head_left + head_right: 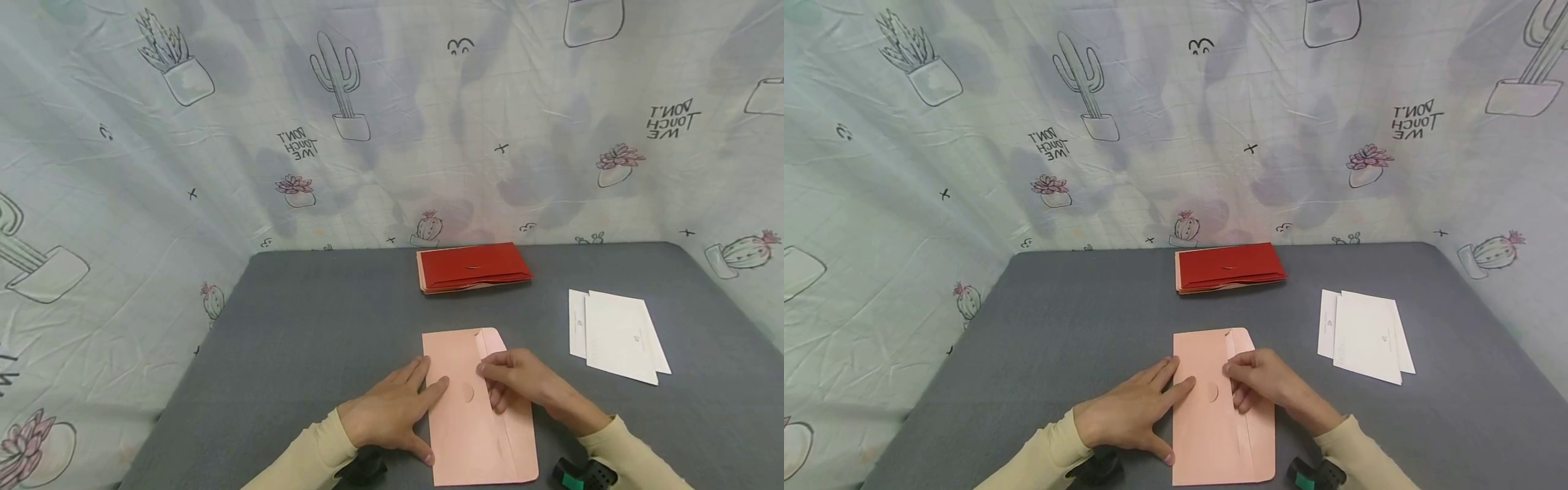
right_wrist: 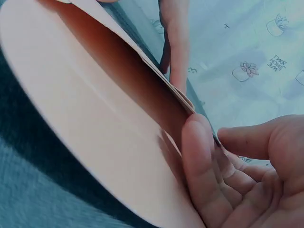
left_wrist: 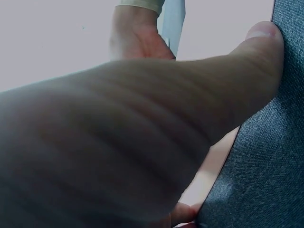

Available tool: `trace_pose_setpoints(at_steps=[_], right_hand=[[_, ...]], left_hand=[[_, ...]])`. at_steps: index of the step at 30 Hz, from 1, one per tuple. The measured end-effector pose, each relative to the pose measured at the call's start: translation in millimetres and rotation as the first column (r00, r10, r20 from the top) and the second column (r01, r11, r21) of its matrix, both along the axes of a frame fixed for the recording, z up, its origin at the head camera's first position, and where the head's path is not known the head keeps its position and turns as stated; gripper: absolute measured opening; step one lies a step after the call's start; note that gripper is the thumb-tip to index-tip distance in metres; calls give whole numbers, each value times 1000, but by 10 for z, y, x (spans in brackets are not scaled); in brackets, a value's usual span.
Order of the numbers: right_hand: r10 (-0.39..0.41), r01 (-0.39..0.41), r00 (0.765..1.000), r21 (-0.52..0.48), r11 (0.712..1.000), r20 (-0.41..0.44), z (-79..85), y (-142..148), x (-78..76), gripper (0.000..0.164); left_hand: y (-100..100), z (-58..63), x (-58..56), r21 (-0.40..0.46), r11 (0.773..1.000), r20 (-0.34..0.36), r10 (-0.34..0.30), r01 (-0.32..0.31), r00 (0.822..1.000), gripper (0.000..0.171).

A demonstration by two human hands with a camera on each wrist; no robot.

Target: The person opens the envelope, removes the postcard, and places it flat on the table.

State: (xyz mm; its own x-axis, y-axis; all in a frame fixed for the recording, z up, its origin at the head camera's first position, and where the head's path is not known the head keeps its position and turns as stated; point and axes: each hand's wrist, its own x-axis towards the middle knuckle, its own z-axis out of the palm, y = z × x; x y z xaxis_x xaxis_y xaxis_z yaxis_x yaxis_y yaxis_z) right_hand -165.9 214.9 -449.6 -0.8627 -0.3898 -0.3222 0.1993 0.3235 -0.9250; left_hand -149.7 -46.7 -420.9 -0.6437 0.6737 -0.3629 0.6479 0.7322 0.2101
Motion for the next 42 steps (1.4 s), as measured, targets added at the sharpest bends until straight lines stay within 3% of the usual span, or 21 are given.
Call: trace_pose_setpoints(at_steps=[14,21,28,33,38,42], right_hand=[[-65,65,998,73,995,6,5,3,0,28],[-95,94,995,71,993,13,-2,33,-10,59],[-53,52,998,24,998,33,6,59,-24,29],[-67,66,997,33,997,32,1,58,-27,34],[-69,68,998,5,998,17,-10,61,-25,50],[-77,77,997,24,997,-2,0,71,-32,41]], left_hand=[[-3,7,-22,3,999,-25,-32,32,999,111],[-3,14,-21,10,999,-19,-38,38,999,108],[-15,9,-20,40,998,36,-39,38,999,103],[5,-16,4,50,999,6,-22,22,1000,100],[22,-29,24,34,999,-21,-18,19,1000,98],[26,-34,24,34,999,-33,-20,21,999,99]])
